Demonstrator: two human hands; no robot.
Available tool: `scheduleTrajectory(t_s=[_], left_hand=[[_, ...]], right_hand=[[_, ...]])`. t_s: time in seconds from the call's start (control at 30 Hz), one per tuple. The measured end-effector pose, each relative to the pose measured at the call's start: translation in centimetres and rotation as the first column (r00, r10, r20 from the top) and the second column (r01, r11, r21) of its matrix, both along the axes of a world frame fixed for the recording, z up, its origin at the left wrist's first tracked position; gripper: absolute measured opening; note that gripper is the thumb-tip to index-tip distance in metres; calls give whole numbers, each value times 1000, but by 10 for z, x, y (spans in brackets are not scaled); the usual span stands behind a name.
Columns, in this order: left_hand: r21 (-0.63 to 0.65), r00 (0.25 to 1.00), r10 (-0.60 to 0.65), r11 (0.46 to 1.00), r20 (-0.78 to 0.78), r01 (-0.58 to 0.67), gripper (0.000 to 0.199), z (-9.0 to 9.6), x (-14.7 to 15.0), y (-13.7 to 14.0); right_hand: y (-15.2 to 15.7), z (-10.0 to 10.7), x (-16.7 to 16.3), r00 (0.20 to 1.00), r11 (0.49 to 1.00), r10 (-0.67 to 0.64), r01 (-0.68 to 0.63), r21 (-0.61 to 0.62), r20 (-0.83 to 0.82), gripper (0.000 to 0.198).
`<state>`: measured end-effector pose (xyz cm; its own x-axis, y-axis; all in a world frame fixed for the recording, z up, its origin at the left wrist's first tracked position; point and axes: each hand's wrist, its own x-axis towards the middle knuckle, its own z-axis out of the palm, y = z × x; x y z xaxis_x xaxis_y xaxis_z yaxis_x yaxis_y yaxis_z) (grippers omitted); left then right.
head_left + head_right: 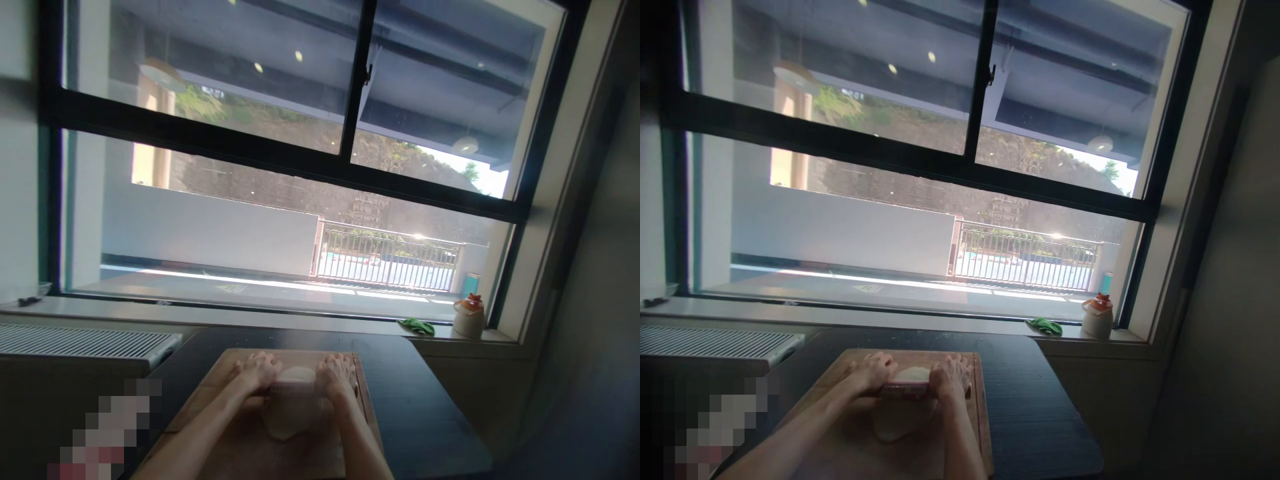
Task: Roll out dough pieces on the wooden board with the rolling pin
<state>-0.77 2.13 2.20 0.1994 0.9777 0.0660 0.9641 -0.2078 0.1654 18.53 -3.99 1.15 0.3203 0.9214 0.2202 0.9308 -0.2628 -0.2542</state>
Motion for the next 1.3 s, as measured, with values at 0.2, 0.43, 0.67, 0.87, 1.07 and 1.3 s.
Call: scheduleTrajectory(t_s=[0.2, 0.43, 0.67, 0.87, 1.07, 1.3], left_hand=[[43, 999, 16, 999, -32, -14, 39, -8, -3, -12], [113, 999, 50, 992, -15, -48, 35, -26, -6, 8], [89, 998, 68, 994, 20, -69, 39, -13, 1, 16], [81, 997, 71, 994, 25, -73, 36, -13, 7, 40], [113, 997, 76, 991, 13, -77, 36, -25, 10, 67], [132, 998, 69, 989, 8, -69, 36, -27, 10, 73]], right_hand=[[-17, -6, -4, 1000, 998, 2, -3, 64, 21, 36], [-12, -6, -4, 1000, 993, -14, 12, 114, 22, 35], [6, -3, 1, 999, 982, -48, 52, 179, -23, 31], [28, 0, 8, 999, 986, -31, 32, 165, -8, 30], [55, 4, 11, 1000, 993, 5, -6, 118, 7, 27], [61, 5, 10, 999, 996, 36, -38, 86, 21, 28]])
